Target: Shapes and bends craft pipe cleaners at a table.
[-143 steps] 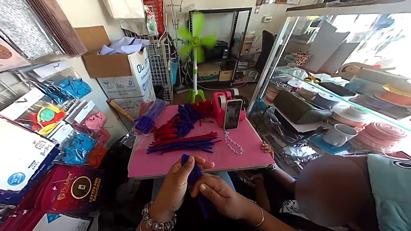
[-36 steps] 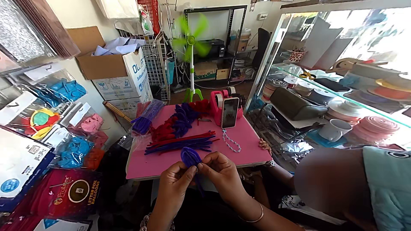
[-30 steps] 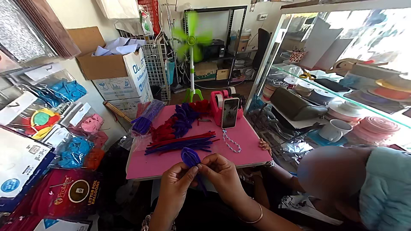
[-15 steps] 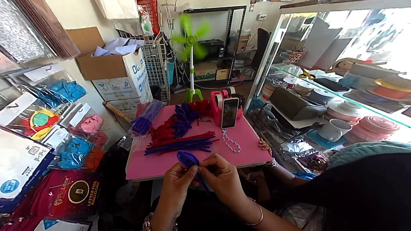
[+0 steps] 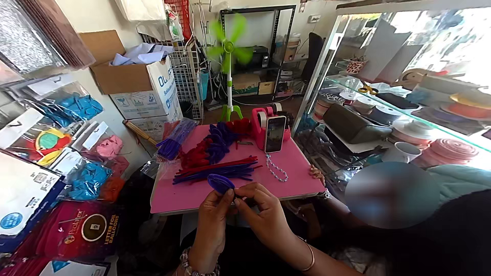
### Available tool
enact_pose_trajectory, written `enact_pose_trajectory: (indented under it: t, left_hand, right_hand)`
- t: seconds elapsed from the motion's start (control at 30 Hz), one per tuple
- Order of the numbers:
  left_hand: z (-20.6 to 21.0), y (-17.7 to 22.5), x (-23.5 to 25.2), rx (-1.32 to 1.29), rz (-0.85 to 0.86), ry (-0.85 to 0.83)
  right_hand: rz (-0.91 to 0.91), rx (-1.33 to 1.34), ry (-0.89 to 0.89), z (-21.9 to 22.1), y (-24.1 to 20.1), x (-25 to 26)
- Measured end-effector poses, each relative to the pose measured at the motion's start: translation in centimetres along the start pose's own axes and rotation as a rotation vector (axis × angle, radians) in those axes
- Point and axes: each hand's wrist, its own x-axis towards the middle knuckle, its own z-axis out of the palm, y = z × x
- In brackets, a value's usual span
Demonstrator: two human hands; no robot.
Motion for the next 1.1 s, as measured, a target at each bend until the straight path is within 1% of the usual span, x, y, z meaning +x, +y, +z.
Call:
enact_pose_trajectory:
  t: [0.13, 0.33, 0.47, 0.57, 0.6, 0.63, 0.67, 0.73, 0.8, 0.83, 0.87, 0.9, 0.97, 1.0, 1.03, 1.1]
  left_hand:
    - [0.2, 0.0, 0.3, -0.113, -0.109, 0.023]
    - [-0.2, -0.2, 0.5, -0.253, -0.263, 0.016]
    - [-0.1, -0.3, 0.6, -0.258, -0.318, 0.023]
    - [-0.4, -0.3, 0.6, -0.184, -0.337, 0.03]
    - [-0.7, -0.2, 0.7, -0.139, -0.32, 0.014]
    - [-1.2, 0.0, 0.8, -0.087, -0.268, -0.012]
    - [-1.7, 0.4, 1.0, -0.012, -0.173, -0.045]
    - [-3.2, 1.8, 2.2, 0.246, 0.086, -0.142]
    - [-4.1, 3.9, 3.7, 0.55, 0.334, -0.247]
    - [-4.4, 5.0, 4.3, 0.716, 0.417, -0.336]
    - [-4.4, 6.1, 4.6, 0.876, 0.453, -0.441]
    - [-4.0, 7.1, 4.8, 1.02, 0.43, -0.563]
    - [-2.7, 8.8, 4.9, 1.239, 0.28, -0.803]
    - [-2.0, 9.3, 5.0, 1.318, 0.197, -0.881]
    - [-1.3, 9.6, 5.0, 1.381, 0.133, -0.932]
    - [-0.5, 9.7, 5.0, 1.474, 0.078, -0.977]
  right_hand:
    - [-0.108, -0.166, 0.001, 0.2, 0.4, 0.2]
    - [-0.126, -0.233, 0.012, 0.3, 0.8, 0.3]
    - [-0.146, -0.248, 0.029, 0.3, 1.3, 0.3]
    - [-0.084, -0.199, 0.006, -0.1, 1.4, 0.7]
    - [-0.036, -0.17, -0.013, -0.5, 1.4, 0.9]
    - [0.018, -0.143, -0.041, -1.0, 1.3, 1.2]
    - [0.065, -0.122, -0.076, -1.6, 1.2, 1.5]
    - [0.114, -0.09, -0.151, -2.7, 1.1, 2.1]
    - [0.103, -0.09, -0.238, -3.5, 0.9, 2.6]
    - [0.073, -0.1, -0.28, -3.7, 0.8, 2.9]
    - [0.032, -0.11, -0.32, -3.8, 0.6, 3.2]
    - [-0.012, -0.122, -0.357, -3.9, 0.4, 3.5]
    - [-0.101, -0.158, -0.409, -3.9, 0.0, 4.0]
    - [-0.139, -0.177, -0.426, -3.8, -0.3, 4.2]
    - [-0.169, -0.196, -0.436, -3.8, -0.5, 4.3]
    - [-0.211, -0.227, -0.444, -3.9, -0.8, 4.5]
